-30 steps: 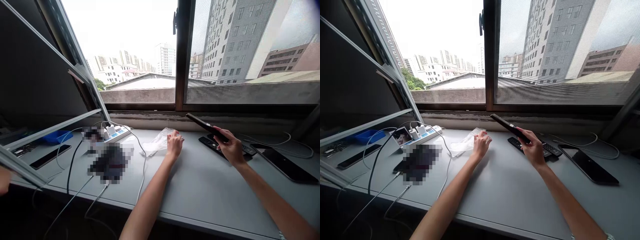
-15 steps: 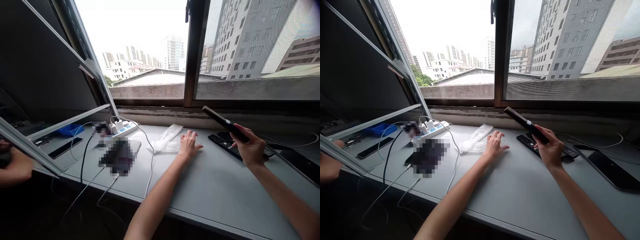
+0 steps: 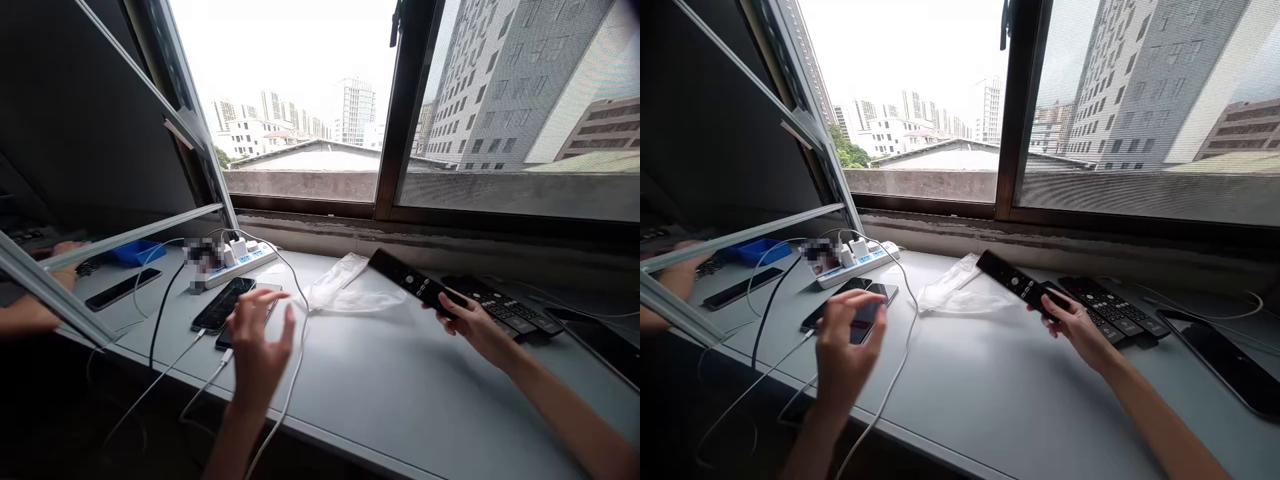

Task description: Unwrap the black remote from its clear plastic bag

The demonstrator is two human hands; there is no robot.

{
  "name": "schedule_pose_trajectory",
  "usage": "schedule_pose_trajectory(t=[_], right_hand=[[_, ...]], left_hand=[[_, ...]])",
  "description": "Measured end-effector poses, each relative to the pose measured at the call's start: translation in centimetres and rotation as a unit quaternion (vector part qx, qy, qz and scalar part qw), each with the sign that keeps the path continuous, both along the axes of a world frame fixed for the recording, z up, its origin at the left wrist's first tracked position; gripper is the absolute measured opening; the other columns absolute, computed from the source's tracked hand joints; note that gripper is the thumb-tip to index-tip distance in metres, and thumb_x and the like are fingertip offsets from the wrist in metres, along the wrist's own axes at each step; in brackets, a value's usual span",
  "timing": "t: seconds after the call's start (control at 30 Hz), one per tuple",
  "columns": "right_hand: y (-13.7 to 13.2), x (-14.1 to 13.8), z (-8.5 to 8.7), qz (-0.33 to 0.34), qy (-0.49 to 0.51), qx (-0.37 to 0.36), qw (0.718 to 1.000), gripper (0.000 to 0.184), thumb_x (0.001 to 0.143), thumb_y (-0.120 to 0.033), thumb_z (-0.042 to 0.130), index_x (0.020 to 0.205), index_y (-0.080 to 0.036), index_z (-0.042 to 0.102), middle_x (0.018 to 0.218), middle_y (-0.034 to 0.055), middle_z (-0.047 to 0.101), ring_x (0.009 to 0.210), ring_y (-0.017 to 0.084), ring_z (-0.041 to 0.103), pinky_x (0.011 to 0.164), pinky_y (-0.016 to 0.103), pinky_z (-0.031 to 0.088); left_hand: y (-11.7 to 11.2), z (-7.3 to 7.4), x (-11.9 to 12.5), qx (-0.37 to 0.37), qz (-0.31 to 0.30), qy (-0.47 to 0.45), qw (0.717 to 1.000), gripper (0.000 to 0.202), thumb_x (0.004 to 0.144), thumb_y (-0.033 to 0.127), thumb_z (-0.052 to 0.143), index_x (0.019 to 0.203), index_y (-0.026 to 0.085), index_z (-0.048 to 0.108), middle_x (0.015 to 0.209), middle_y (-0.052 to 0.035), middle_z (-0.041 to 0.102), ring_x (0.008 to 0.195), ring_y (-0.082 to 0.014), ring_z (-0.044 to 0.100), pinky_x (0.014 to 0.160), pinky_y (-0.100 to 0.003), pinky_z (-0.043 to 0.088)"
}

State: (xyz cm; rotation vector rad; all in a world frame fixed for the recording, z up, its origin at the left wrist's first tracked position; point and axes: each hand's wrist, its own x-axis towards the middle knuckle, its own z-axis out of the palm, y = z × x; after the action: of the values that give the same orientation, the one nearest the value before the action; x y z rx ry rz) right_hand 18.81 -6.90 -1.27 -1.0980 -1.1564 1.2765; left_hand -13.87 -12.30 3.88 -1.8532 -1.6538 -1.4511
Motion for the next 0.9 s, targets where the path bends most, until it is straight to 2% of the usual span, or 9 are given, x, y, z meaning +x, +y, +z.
schedule_pose_trajectory(t=[0.07, 0.17, 0.3, 0.4, 0.5, 0.77, 0.9], right_hand=[[-0.1, -0.6, -0.5, 0.087, -0.060, -0.047, 0.993, 0.039, 0.070, -0.049, 0.068, 0.088, -0.014, 0.063, 0.077, 0.0072, 0.064, 0.052, 0.008, 0.045, 0.041, 0.019, 0.037], [-0.2, -1.2, -1.5, 0.169, -0.109, -0.107, 0.974, 0.042, 0.072, -0.052, 0.065, 0.085, -0.012, 0.061, 0.069, 0.0076, 0.063, 0.051, 0.011, 0.049, 0.041, 0.020, 0.039], [-0.2, -0.9, -2.3, 0.169, -0.103, -0.150, 0.969, 0.040, 0.073, -0.052, 0.063, 0.089, -0.016, 0.059, 0.067, 0.0058, 0.063, 0.052, 0.012, 0.052, 0.042, 0.020, 0.041], [-0.2, -0.2, -2.2, 0.167, -0.089, -0.182, 0.965, 0.038, 0.074, -0.051, 0.062, 0.094, -0.019, 0.058, 0.068, 0.0048, 0.063, 0.052, 0.012, 0.053, 0.042, 0.020, 0.041], [-0.3, 0.3, -1.8, 0.201, -0.095, -0.182, 0.958, 0.042, 0.074, -0.048, 0.065, 0.103, -0.019, 0.057, 0.066, 0.0049, 0.062, 0.054, 0.013, 0.053, 0.044, 0.020, 0.040], [-0.2, 0.6, -1.6, 0.216, -0.109, -0.169, 0.955, 0.046, 0.071, -0.048, 0.067, 0.104, -0.017, 0.060, 0.068, 0.0053, 0.062, 0.057, 0.015, 0.055, 0.046, 0.023, 0.041], [-0.2, 0.5, -1.4, 0.228, -0.124, -0.168, 0.951, 0.047, 0.071, -0.049, 0.066, 0.104, -0.016, 0.061, 0.066, 0.0059, 0.063, 0.057, 0.015, 0.055, 0.047, 0.022, 0.041]], left_hand=[[1.1, -1.1, -4.0, -0.080, 0.073, 0.012, 0.994, 0.022, 0.082, 0.029, 0.047, 0.102, 0.023, 0.055, 0.108, -0.0066, 0.054, 0.108, -0.0245, 0.052, 0.093, -0.041, 0.036], [1.9, -2.6, -8.6, -0.157, 0.114, 0.019, 0.981, 0.031, 0.079, 0.026, 0.045, 0.109, 0.026, 0.051, 0.119, -0.0062, 0.051, 0.114, -0.0261, 0.048, 0.098, -0.045, 0.032], [2.1, -3.8, -11.8, -0.194, 0.146, 0.056, 0.968, 0.033, 0.079, 0.025, 0.042, 0.111, 0.025, 0.053, 0.126, -0.0082, 0.047, 0.121, -0.0275, 0.041, 0.102, -0.047, 0.027], [2.6, -4.4, -12.8, -0.271, 0.143, 0.087, 0.948, 0.037, 0.082, 0.033, 0.039, 0.115, 0.024, 0.053, 0.133, -0.0115, 0.039, 0.129, -0.0302, 0.030, 0.104, -0.051, 0.022], [3.4, -4.7, -13.2, -0.312, 0.131, 0.109, 0.935, 0.040, 0.086, 0.038, 0.033, 0.118, 0.025, 0.053, 0.135, -0.0128, 0.035, 0.133, -0.0296, 0.022, 0.105, -0.052, 0.018], [4.2, -4.8, -13.0, -0.315, 0.150, 0.137, 0.927, 0.043, 0.089, 0.039, 0.027, 0.118, 0.026, 0.056, 0.137, -0.0122, 0.036, 0.136, -0.0263, 0.016, 0.106, -0.049, 0.015], [4.1, -4.5, -12.9, -0.274, 0.155, 0.134, 0.940, 0.046, 0.091, 0.036, 0.024, 0.128, 0.023, 0.047, 0.140, -0.0129, 0.034, 0.136, -0.0260, 0.017, 0.105, -0.050, 0.016]])
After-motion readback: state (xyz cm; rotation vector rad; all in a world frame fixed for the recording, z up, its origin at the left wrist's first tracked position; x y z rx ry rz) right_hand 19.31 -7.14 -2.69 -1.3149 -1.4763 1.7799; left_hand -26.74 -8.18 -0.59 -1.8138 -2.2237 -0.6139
